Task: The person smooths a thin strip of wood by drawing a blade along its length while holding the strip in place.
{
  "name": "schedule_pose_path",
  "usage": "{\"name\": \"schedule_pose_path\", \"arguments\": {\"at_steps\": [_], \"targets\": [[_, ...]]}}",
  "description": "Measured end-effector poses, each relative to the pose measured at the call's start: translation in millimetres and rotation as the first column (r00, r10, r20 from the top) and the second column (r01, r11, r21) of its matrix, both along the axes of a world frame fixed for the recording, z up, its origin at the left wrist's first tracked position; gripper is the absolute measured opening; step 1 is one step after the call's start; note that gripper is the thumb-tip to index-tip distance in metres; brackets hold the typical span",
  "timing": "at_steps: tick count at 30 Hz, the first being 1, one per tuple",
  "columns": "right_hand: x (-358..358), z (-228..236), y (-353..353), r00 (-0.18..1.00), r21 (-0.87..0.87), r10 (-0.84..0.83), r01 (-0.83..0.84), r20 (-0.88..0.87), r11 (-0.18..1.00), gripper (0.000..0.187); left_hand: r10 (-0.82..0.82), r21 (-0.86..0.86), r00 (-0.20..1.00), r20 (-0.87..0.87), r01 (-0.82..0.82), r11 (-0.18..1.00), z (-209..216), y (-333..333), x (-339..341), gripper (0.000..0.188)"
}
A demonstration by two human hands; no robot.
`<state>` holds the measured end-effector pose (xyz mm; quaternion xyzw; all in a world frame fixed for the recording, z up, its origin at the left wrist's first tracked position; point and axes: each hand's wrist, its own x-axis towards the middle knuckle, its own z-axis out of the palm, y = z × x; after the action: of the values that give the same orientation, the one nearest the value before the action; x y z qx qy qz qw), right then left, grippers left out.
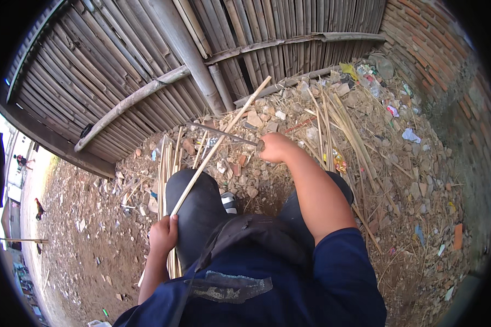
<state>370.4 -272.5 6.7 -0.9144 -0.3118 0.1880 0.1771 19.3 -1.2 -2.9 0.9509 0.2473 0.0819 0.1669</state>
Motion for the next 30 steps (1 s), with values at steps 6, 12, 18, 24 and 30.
{"name": "schedule_pose_path", "arguments": {"at_steps": [6,12,18,24,30], "targets": [[-22.5,10.6,9.8,1.000,0.000,0.009,-0.009,0.007,1.000,0.035,0.024,0.031,1.000,-0.002,-0.024,0.999,-1.6,-0.9,-4.3,0.048],[-6.0,4.9,0.4,0.996,0.006,0.085,-0.085,-0.036,0.996,0.035,-0.002,0.013,0.999,0.032,0.002,1.000,-0.1,0.4,-4.0,0.047],[9.6,-13.2,-8.7,0.997,0.081,-0.064,0.067,-0.035,0.994,0.037,-0.011,0.023,1.000,0.029,0.010,1.000,3.6,-1.5,-2.9,0.046],[-16.4,6.7,3.8,0.996,0.011,0.052,-0.052,-0.067,0.999,0.035,-0.017,0.046,0.999,0.042,0.015,0.999,-1.1,-0.1,-5.0,0.048],[-8.8,2.3,1.5,0.994,0.065,0.111,-0.110,-0.012,0.992,0.035,-0.012,0.014,0.999,0.043,0.011,1.000,-2.6,1.7,-5.0,0.047]]}}
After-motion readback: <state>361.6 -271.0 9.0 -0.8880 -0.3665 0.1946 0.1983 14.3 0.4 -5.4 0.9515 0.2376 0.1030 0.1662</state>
